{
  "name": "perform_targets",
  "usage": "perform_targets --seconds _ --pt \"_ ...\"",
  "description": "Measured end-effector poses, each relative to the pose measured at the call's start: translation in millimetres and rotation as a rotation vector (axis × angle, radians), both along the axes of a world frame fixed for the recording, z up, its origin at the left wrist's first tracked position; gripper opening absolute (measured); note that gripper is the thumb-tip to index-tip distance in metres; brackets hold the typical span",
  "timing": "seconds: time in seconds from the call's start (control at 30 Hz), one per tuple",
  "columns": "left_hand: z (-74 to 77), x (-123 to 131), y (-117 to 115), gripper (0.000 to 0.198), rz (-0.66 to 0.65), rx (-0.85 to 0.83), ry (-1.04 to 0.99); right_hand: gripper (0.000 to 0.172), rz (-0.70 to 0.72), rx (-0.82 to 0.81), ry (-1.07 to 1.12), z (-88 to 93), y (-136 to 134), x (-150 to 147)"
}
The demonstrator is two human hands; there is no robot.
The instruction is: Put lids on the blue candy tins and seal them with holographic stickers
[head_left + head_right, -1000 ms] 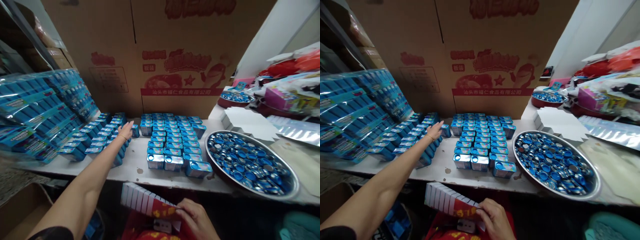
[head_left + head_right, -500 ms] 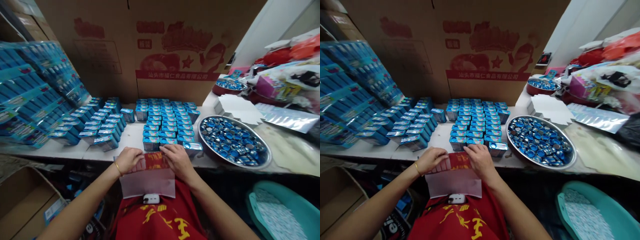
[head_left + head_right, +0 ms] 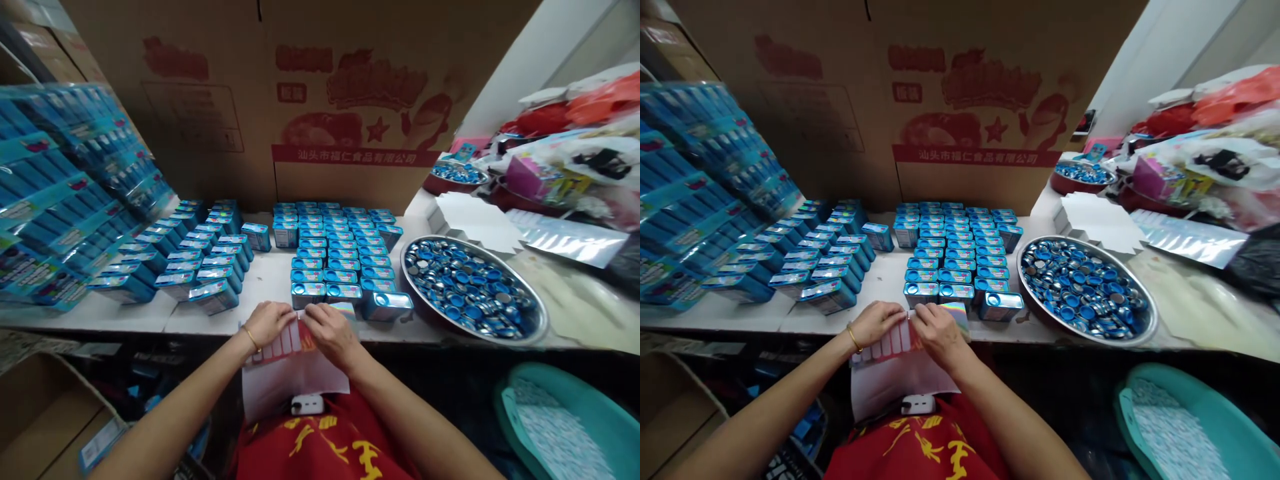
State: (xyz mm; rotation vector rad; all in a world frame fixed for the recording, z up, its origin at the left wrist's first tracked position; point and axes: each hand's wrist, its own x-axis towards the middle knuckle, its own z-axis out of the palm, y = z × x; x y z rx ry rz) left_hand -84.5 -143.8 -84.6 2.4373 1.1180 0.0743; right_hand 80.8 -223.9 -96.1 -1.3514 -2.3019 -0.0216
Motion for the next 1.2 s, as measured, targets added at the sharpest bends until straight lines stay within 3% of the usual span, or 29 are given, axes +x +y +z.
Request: perform_targets --seconds 0.13,0.23,0.3,0.37,0.43,0.53,0.63,0.73,0.93,1.07,1.2 --pt "-19.4 0.1 4.6 0.029 0.112 0.119 -0.004 0.014 -0.113 -0.275 0.634 24.8 -1.2 1.3" --pt "-22.7 -4.8 0.5 0.028 0.229 0.154 -0.281 0.012 -0.238 -0.508 1.194 38.8 3.7 6.2" --pt "-17.3 -7.3 -6.4 0.033 0.326 0.032 -0.557 0.014 -0.289 -0.589 1.457 39.5 9.2 7.4" --pt "-9.5 -6.4 -13.6 0.036 0.420 -0.203 -0.787 0.016 -0.325 -0.601 1.628 34.0 14.4 4.9" --pt "-3.7 -1.6 -18.1 0.036 0.496 -0.426 -0.919 0.019 -0.371 -0.587 1.740 26.0 18.3 -0.5" --pt "-2.9 8.4 -17.2 0.043 0.593 -0.586 -1.005 0.021 -0.420 -0.564 1.809 16.2 21.2 -9.4" --pt "-6.7 14.9 -11.2 0.042 0.705 -0.630 -1.050 0.023 -0.465 -0.519 1.774 11.5 23.0 -15.5" --pt "-8.1 16.5 -4.6 0.040 0.749 -0.581 -1.102 0.021 -0.535 -0.364 1.637 9.3 26.9 -18.9" --pt "-11.6 17.4 13.5 0.037 0.780 -0.473 -1.161 0.012 -0.703 -0.020 0.953 3.9 38.3 -24.8" --pt "-19.4 18.5 22.0 0.037 0.807 -0.470 -1.114 0.012 -0.730 0.062 0.583 0.3 39.2 -25.9" --pt "-24.6 20.6 23.8 0.038 0.789 -0.491 -1.067 0.014 -0.717 0.080 0.356 -1.0 41.3 -20.2"
